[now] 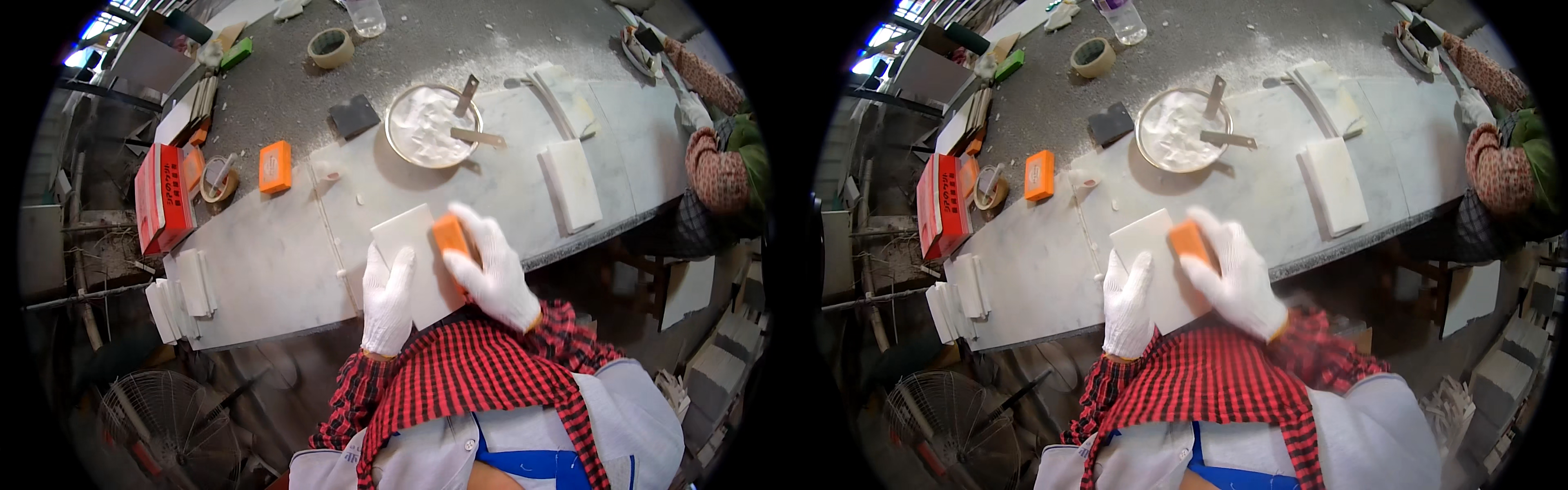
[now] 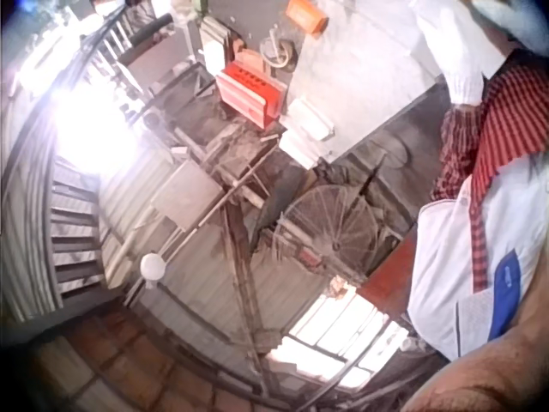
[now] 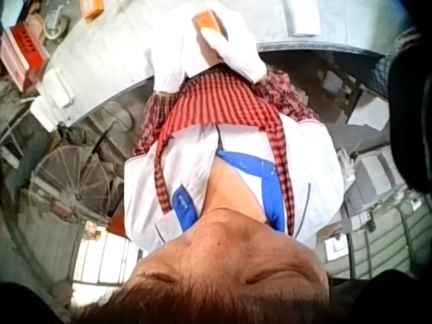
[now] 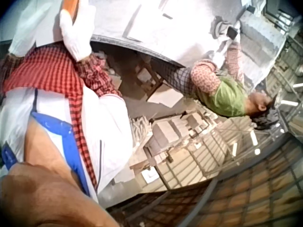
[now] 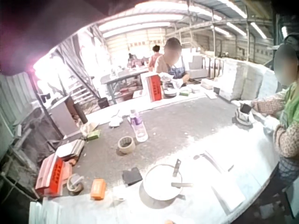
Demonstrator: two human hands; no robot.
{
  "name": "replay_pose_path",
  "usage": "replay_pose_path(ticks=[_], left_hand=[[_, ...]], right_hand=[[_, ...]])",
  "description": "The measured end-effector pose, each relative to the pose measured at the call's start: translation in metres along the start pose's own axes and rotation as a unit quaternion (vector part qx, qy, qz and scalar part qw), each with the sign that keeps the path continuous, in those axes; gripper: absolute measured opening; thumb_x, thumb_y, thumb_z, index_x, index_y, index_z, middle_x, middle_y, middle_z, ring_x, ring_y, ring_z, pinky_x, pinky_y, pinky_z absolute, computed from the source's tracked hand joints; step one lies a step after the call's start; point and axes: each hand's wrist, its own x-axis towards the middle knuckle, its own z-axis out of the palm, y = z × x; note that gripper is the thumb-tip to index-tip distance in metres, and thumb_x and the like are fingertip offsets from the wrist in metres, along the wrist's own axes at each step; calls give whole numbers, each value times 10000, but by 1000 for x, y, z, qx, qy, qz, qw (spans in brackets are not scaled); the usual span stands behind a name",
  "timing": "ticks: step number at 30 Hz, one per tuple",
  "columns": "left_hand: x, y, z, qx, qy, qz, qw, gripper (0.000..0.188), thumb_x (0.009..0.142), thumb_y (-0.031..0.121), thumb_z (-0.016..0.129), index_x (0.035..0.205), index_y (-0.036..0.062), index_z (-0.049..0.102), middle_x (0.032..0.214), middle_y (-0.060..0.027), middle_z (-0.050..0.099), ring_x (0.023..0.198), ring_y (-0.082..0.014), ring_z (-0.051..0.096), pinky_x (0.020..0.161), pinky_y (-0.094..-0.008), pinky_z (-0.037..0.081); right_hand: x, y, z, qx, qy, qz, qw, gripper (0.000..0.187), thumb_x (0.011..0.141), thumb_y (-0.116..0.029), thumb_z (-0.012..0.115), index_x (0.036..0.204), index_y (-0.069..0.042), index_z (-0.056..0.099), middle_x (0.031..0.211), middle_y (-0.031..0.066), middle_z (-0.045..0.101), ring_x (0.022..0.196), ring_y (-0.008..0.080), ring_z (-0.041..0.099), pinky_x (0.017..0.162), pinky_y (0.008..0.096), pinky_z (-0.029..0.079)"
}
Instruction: The person smooths the edges of white rectangular plaster tiles using a metal scraper and an orange sanding block. They repeatedly scrape and sand each tile, then place the finished pieces into a cardboard box.
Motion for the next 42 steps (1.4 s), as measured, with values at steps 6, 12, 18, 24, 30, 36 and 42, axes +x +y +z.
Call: replay_pose_path(ticks=[6, 12, 18, 24, 30, 36, 42], left_hand=[[0, 4, 5, 0, 2, 1, 1000, 350, 1075, 90, 554, 1406, -10, 502, 1249, -94, 655, 1087, -134, 637, 936, -294, 540], [-7, -7, 10, 9, -7, -25, 1000, 371, 1085, 106, 553, 1434, -6, 494, 1272, -96, 655, 1108, -147, 645, 937, -297, 545], [-3, -8, 1, -67, -21, -33, 997, 383, 1090, 124, 550, 1446, -6, 489, 1291, -97, 650, 1122, -166, 657, 956, -327, 554], [0, -6, 1, -109, -40, -37, 993, 384, 1094, 132, 553, 1449, 2, 487, 1301, -100, 647, 1139, -182, 662, 977, -353, 557], [4, -10, 8, -104, -38, -21, 994, 388, 1092, 143, 567, 1448, 7, 490, 1303, -92, 646, 1145, -185, 656, 970, -350, 556], [11, -10, 9, -41, 3, 12, 999, 448, 1112, 235, 528, 1499, 20, 457, 1260, -95, 658, 1110, -190, 659, 934, -347, 560], [36, -42, -48, -353, -144, -111, 918, 765, 1083, 459, 558, 1649, 41, 257, 944, -65, 571, 619, -152, 532, 538, -292, 464]], right_hand=[[7, 0, 1, -30, 28, -25, 999, 628, 944, -282, 708, 1512, -88, 524, 1157, 180, 610, 1075, 347, 636, 952, 417, 516], [28, 0, -6, 1, 44, 13, 999, 609, 961, -296, 693, 1519, -130, 517, 1206, 191, 618, 1130, 358, 630, 998, 441, 503], [21, 42, -18, 45, 54, 47, 996, 634, 937, -328, 720, 1502, -121, 522, 1185, 191, 619, 1133, 367, 615, 994, 436, 504], [34, 47, -43, -399, 56, -39, 914, 587, 935, -349, 714, 1440, -84, 571, 1198, 182, 624, 1122, 376, 598, 970, 440, 514], [31, 11, -25, -7, -27, -17, 999, 626, 999, -302, 645, 1529, -16, 473, 1446, 234, 573, 1336, 348, 561, 1105, 414, 446], [4, -12, 0, 148, -73, 12, 986, 635, 1025, -178, 598, 1579, 46, 382, 1532, 257, 533, 1402, 294, 550, 1158, 366, 419], [-14, -41, -33, 245, -223, 57, 942, 489, 1028, -24, 538, 1506, 65, 491, 1327, 181, 686, 1230, 222, 658, 1065, 346, 513]])
